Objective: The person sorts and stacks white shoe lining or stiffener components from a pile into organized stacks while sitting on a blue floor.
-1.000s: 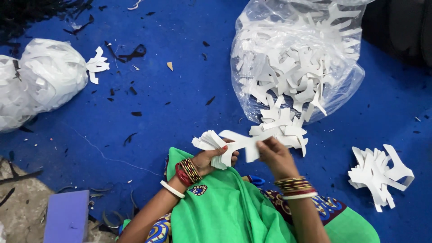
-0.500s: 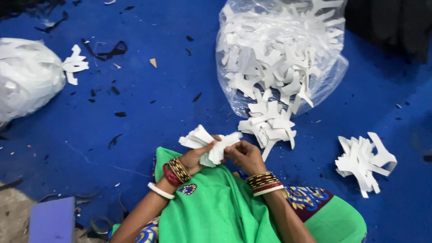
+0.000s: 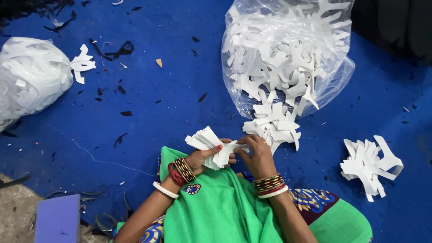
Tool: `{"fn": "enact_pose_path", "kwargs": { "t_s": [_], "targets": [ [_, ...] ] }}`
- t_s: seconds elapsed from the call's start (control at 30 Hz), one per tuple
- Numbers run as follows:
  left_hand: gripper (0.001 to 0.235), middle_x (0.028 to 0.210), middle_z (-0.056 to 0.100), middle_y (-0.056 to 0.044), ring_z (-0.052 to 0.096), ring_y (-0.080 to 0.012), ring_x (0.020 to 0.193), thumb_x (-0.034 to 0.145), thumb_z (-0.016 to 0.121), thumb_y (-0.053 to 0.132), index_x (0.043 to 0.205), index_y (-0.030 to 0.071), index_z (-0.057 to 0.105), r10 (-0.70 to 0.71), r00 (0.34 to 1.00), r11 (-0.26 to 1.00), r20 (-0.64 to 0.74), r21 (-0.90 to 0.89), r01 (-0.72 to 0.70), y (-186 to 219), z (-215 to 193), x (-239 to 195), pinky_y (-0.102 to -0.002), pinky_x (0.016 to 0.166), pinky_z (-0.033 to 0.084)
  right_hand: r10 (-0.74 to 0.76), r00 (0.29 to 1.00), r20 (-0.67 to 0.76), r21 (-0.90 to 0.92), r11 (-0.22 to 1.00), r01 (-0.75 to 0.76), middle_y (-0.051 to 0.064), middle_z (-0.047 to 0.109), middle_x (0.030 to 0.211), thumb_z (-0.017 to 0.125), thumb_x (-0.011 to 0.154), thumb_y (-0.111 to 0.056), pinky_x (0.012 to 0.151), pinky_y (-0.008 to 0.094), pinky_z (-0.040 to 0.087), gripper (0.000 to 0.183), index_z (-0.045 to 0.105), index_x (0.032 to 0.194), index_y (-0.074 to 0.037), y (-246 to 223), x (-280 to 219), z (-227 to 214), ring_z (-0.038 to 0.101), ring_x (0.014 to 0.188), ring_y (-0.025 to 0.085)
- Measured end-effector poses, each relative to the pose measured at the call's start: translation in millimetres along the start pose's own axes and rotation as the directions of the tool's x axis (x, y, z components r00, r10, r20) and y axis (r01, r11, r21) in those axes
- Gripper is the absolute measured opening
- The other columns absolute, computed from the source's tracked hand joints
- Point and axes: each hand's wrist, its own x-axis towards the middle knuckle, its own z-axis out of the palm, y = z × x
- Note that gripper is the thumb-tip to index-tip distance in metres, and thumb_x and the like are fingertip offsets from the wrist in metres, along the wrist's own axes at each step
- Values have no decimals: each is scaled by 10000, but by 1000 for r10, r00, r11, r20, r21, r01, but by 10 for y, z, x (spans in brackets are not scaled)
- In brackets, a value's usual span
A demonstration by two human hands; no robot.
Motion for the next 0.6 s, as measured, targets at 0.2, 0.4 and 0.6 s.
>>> {"fn": "enact_pose_path", "kwargs": {
  "t_s": [0.2,0.4,0.6],
  "targets": [
    [426,1241,678,-240,720,-361,1116,998,611,260,1368,77,505,3,1000,1000,-13,-15,-3,-72,-106,79,-474,952,592,446,868,219,272,826,-494,152,763,947,763,936,-166,744,402,534,223,785,1119,-42,282,-75,-178,704,810,270],
    [377,1234,694,-231,709,-339,1119,1028,588,254,1356,79,528,6,1000,998,30,-66,-4,-50,-147,66,-448,938,589,443,834,329,515,656,-551,74,781,1105,646,918,-126,876,313,616,377,686,1284,-49,803,-161,-1011,757,989,182],
    [380,1201,696,-210,713,-308,1089,1030,581,257,1367,88,537,46,996,999,-78,1,-46,18,-84,35,-440,953,593,788,592,-166,455,594,-663,158,741,1173,610,984,-91,938,405,556,400,653,1374,-11,1262,-732,-2189,718,1089,303]
  ]
}}
